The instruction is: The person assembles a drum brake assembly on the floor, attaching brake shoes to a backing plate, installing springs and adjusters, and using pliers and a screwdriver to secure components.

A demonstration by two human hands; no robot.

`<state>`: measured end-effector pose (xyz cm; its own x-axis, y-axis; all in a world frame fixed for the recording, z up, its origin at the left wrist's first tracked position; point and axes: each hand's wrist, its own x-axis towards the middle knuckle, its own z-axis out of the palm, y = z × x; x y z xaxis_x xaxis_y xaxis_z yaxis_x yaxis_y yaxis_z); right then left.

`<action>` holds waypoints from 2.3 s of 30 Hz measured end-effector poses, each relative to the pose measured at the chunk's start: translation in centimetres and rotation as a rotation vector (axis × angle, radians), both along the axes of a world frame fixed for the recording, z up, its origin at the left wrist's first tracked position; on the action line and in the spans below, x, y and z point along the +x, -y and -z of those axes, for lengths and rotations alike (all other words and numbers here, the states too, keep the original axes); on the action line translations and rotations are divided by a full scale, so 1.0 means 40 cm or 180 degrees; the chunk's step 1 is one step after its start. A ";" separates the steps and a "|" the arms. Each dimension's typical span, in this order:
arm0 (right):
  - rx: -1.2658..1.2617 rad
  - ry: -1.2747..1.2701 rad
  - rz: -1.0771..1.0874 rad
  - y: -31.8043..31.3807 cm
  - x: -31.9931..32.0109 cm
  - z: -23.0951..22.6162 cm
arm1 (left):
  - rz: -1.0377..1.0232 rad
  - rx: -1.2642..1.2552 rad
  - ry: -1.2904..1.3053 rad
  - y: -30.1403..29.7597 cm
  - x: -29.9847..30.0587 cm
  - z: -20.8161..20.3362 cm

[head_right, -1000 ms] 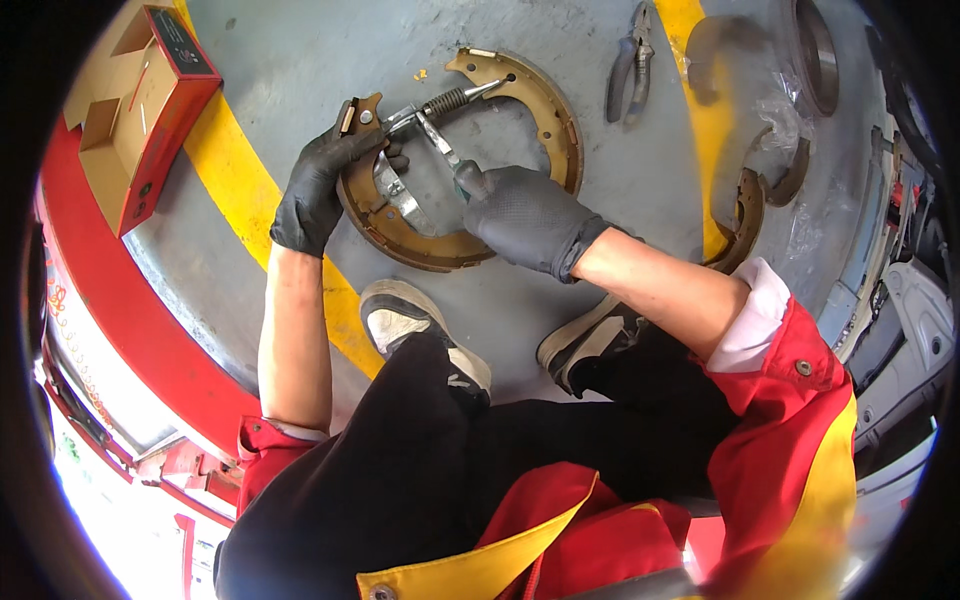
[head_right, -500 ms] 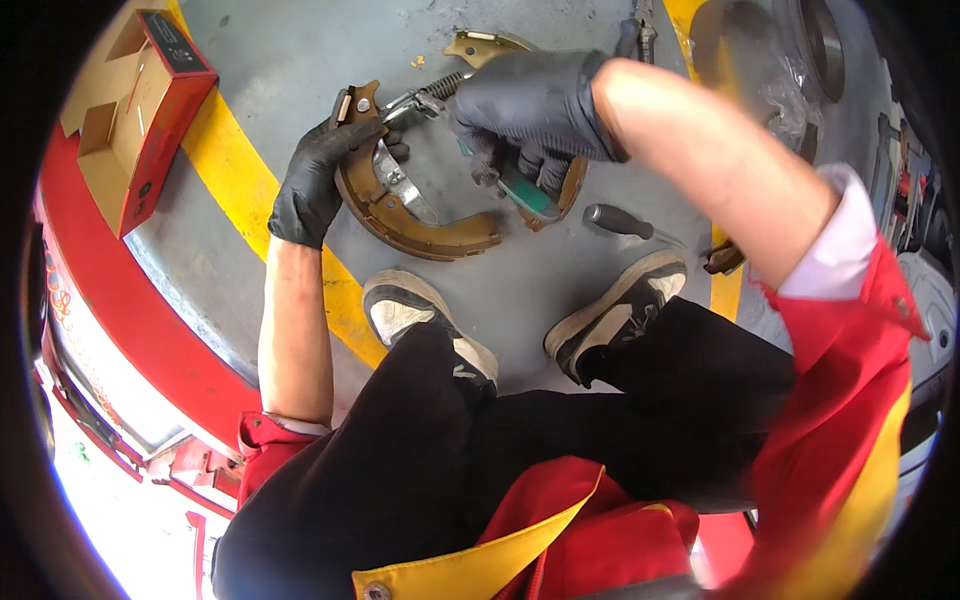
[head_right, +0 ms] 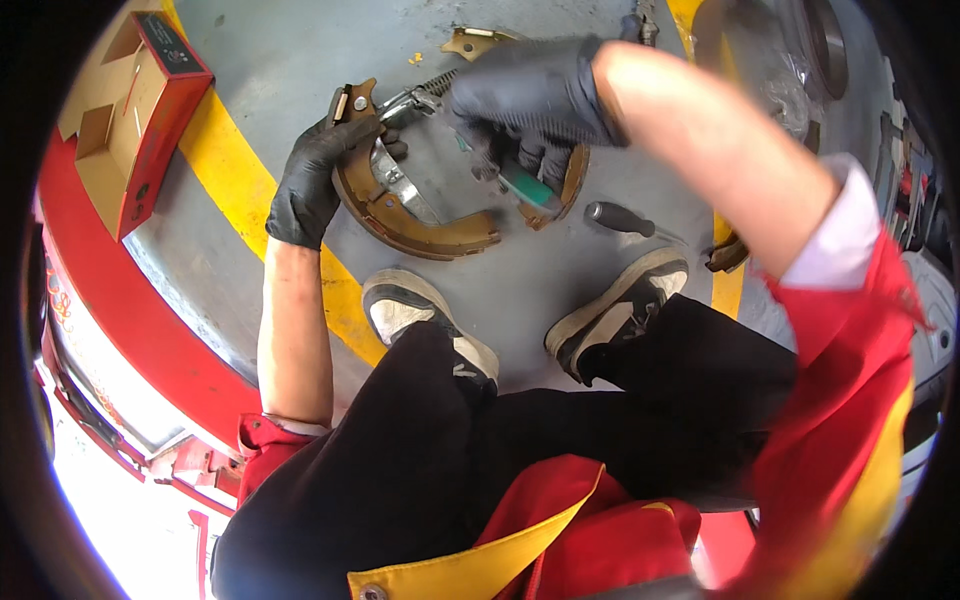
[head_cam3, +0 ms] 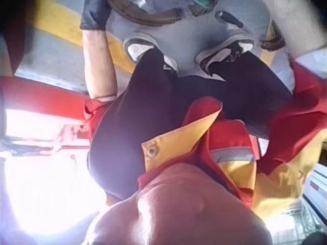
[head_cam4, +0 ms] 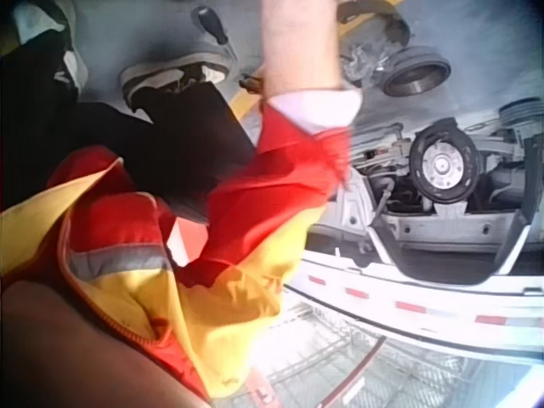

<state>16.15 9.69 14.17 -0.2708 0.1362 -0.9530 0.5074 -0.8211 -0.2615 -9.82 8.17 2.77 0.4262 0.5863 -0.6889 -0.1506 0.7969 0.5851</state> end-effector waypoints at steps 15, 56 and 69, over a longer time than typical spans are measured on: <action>0.0298 -0.0576 0.0690 0.142 0.004 0.050 | 0.0009 0.0004 0.0034 -0.005 0.018 -0.002; 0.0887 -0.0032 0.0529 0.197 -0.066 0.066 | -0.0061 0.0051 0.0117 0.002 0.007 0.006; 0.0614 -0.0292 0.0670 0.172 -0.049 0.064 | -0.0061 0.0054 0.0118 -0.003 0.008 0.005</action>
